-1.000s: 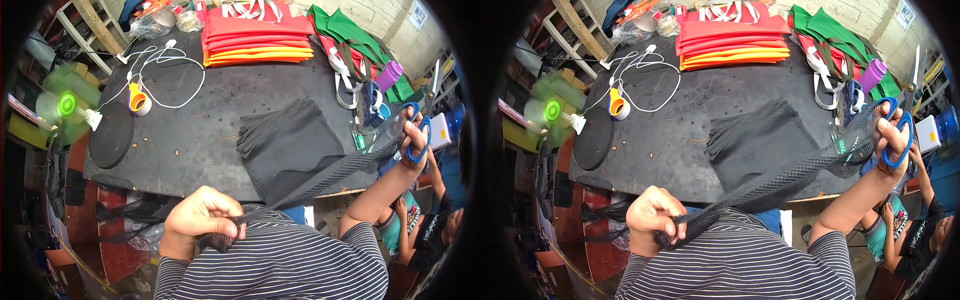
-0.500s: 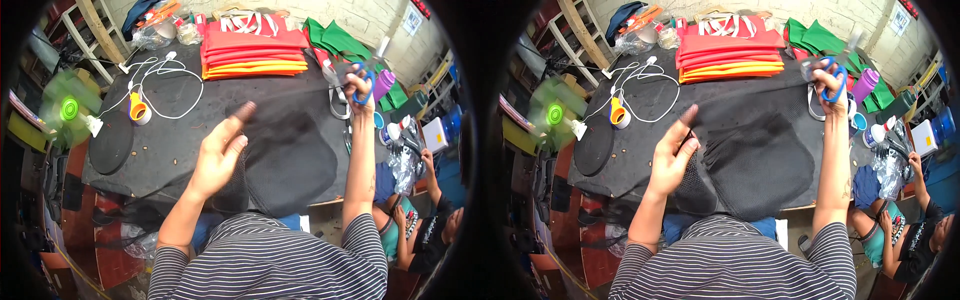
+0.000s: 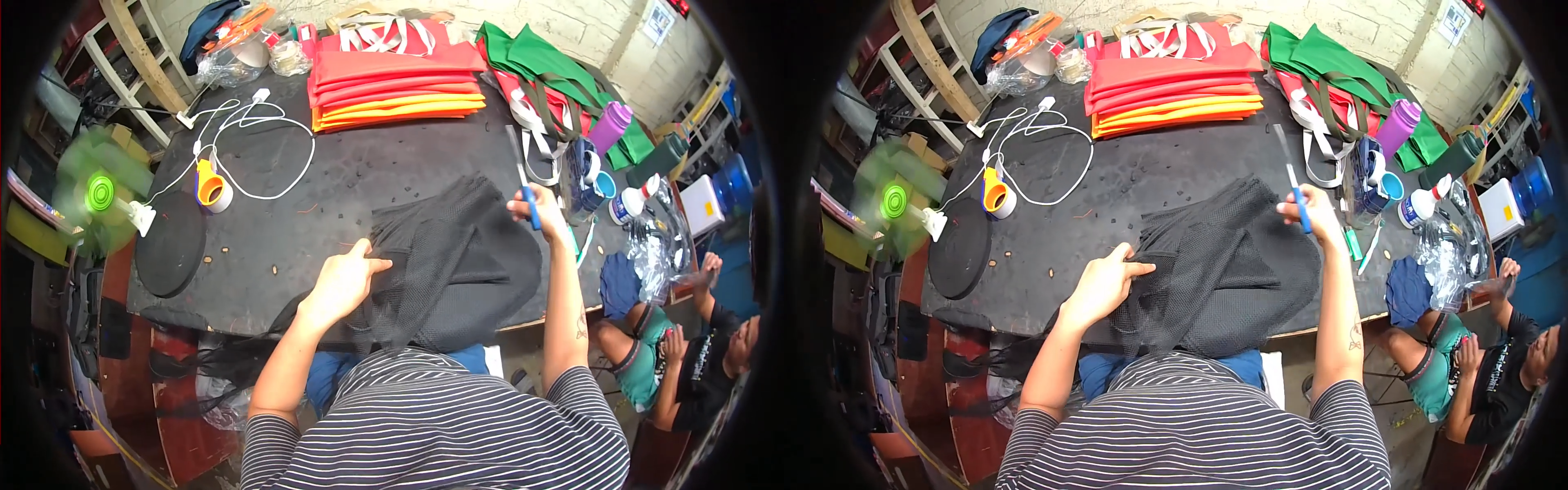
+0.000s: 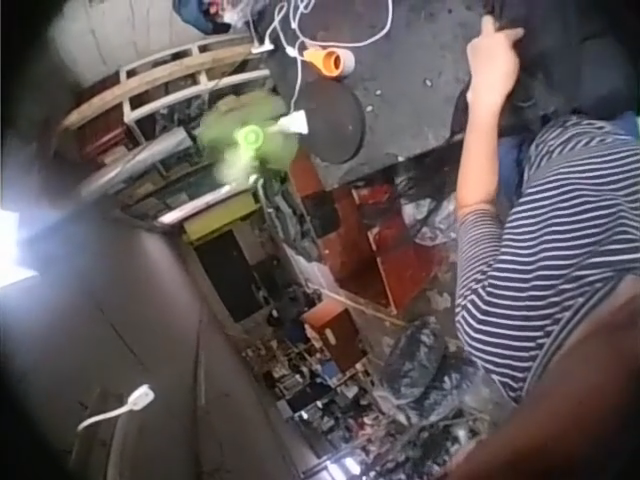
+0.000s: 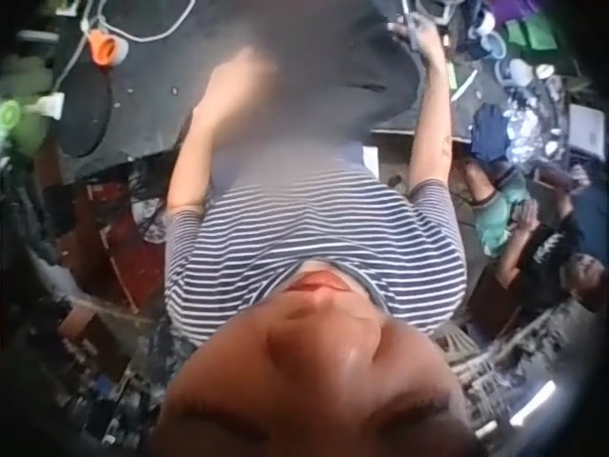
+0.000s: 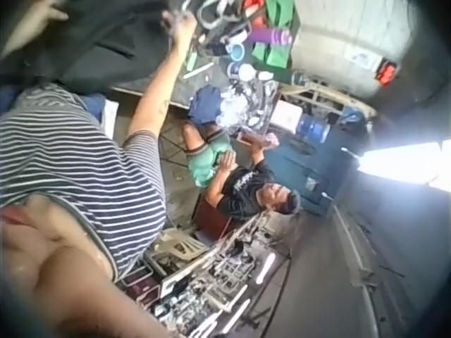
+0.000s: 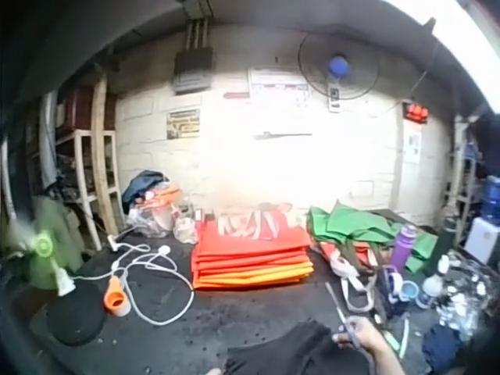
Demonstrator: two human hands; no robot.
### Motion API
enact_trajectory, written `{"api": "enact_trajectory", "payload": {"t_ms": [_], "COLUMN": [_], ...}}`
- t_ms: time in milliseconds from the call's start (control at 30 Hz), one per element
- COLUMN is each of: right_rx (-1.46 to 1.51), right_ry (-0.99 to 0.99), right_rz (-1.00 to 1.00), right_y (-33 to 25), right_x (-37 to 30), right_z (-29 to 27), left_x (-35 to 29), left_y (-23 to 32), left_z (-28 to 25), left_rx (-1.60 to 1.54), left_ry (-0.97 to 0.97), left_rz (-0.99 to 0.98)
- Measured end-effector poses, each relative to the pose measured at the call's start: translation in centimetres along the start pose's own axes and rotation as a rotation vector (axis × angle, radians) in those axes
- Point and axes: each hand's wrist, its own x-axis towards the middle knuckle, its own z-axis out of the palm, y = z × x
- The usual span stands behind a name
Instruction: Cutting black mesh fabric into pieces using scissors on a workbench.
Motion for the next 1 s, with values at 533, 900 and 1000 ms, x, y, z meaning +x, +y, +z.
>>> {"api": "enact_trajectory", "payload": {"t_ms": [533,900,1000], "right_rx": [-0.063,-0.224,-0.717], "right_ry": [-0.049,0.211,0.501], "right_rz": [-0.336,0.127,0.032], "right_y": [-0.7,4.8,5.0], "right_x": [-2.2,-11.8,-11.4], "right_z": [6.5,-9.8,-8.7], "left_x": [-0.9,0.5,0.9], "left_y": [0.3,0.6,0.4], "left_z": [0.0,4.6,4.9], "left_rx": [-0.92,-0.742,-0.652], "left_ry": [-0.048,-0.022,-0.02], "left_rz": [-0.402,-0.451,-0.439]}}
